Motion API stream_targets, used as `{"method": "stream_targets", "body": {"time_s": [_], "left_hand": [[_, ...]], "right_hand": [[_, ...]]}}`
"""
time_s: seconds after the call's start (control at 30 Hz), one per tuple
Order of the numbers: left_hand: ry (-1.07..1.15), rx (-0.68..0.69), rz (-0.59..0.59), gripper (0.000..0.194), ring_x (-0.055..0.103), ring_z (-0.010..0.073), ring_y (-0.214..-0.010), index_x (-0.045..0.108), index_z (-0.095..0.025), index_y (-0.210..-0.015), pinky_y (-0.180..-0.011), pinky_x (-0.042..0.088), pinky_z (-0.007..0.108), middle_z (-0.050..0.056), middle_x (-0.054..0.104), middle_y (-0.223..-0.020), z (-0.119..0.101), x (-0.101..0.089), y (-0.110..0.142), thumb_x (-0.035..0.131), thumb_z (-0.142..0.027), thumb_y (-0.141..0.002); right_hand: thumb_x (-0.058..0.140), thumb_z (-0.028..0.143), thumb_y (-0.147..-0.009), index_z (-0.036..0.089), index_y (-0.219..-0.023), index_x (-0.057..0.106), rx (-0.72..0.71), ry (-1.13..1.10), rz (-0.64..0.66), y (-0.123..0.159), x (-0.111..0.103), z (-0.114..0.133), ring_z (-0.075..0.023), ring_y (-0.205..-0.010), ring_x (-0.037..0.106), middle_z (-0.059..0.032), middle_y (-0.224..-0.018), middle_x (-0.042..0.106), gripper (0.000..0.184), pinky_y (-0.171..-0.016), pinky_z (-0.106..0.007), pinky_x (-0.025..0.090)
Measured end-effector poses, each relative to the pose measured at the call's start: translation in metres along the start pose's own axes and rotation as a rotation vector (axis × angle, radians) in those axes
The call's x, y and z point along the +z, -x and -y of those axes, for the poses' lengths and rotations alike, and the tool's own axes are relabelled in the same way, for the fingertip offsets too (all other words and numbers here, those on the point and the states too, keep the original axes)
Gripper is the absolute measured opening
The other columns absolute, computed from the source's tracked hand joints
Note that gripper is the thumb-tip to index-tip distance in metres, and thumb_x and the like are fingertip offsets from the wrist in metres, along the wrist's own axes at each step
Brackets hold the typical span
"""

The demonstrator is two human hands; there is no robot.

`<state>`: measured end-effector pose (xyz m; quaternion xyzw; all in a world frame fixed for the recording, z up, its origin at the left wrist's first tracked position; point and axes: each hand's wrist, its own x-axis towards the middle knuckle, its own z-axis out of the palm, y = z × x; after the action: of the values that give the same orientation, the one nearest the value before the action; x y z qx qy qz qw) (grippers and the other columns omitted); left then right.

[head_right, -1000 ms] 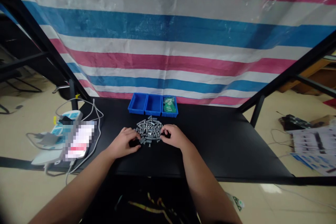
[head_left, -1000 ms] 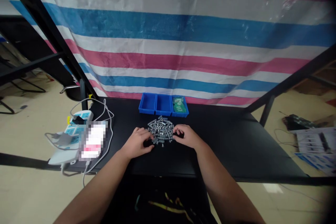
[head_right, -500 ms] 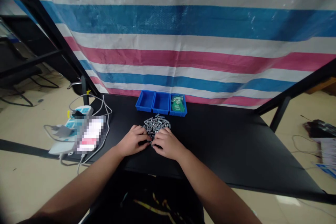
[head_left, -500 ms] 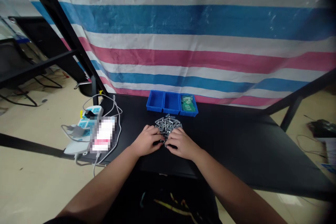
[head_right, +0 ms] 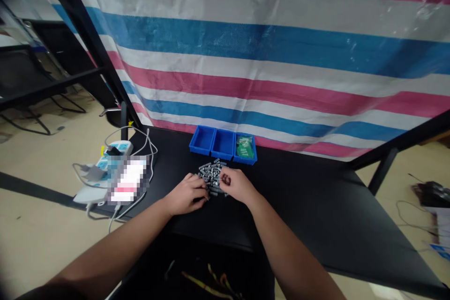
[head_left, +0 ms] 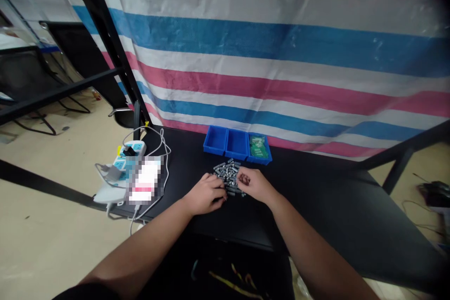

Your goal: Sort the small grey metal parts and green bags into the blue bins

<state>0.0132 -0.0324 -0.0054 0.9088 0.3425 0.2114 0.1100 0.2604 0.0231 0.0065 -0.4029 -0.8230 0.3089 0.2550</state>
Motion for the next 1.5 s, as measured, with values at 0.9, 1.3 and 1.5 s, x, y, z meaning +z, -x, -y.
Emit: {"method": "stream_targets", "body": {"time_s": [0.9,1.3,1.5], "left_hand": [[0.288,-0.258,-0.355,0.004,0.066,0.0177,-0.086,0.063,-0.021,-0.088,-0.077,0.054,0.031,0.006,0.07,-0.093,0.006,0.0,-0.009,0.059,-0.022,-0.088],[0.085,-0.559,-0.625,0.014,0.063,0.0145,-0.064,0.071,-0.019,-0.09,-0.064,0.048,0.026,0.003,0.07,-0.08,0.05,-0.048,-0.092,0.063,-0.03,-0.088],[0.107,-0.554,-0.454,0.013,0.059,0.014,-0.062,0.067,-0.021,-0.088,-0.059,0.043,0.025,-0.001,0.066,-0.073,0.025,-0.036,-0.048,0.06,-0.03,-0.09]], "right_hand": [[0.078,0.036,-0.071,0.021,-0.085,0.064,0.504,-0.268,0.346,0.007,-0.064,-0.021,-0.0133,-0.05,0.058,-0.0004,-0.063,0.069,0.025,-0.046,-0.023,0.04],[0.076,0.023,-0.07,0.023,-0.079,0.071,0.188,-0.119,0.38,0.001,-0.045,-0.017,-0.0106,-0.051,0.05,0.0058,-0.059,0.06,0.011,-0.051,-0.023,0.034],[0.071,0.015,-0.07,0.021,-0.075,0.069,0.215,-0.017,0.355,-0.003,-0.039,-0.006,-0.0116,-0.057,0.057,0.0051,-0.064,0.065,0.009,-0.056,-0.023,0.036]]}}
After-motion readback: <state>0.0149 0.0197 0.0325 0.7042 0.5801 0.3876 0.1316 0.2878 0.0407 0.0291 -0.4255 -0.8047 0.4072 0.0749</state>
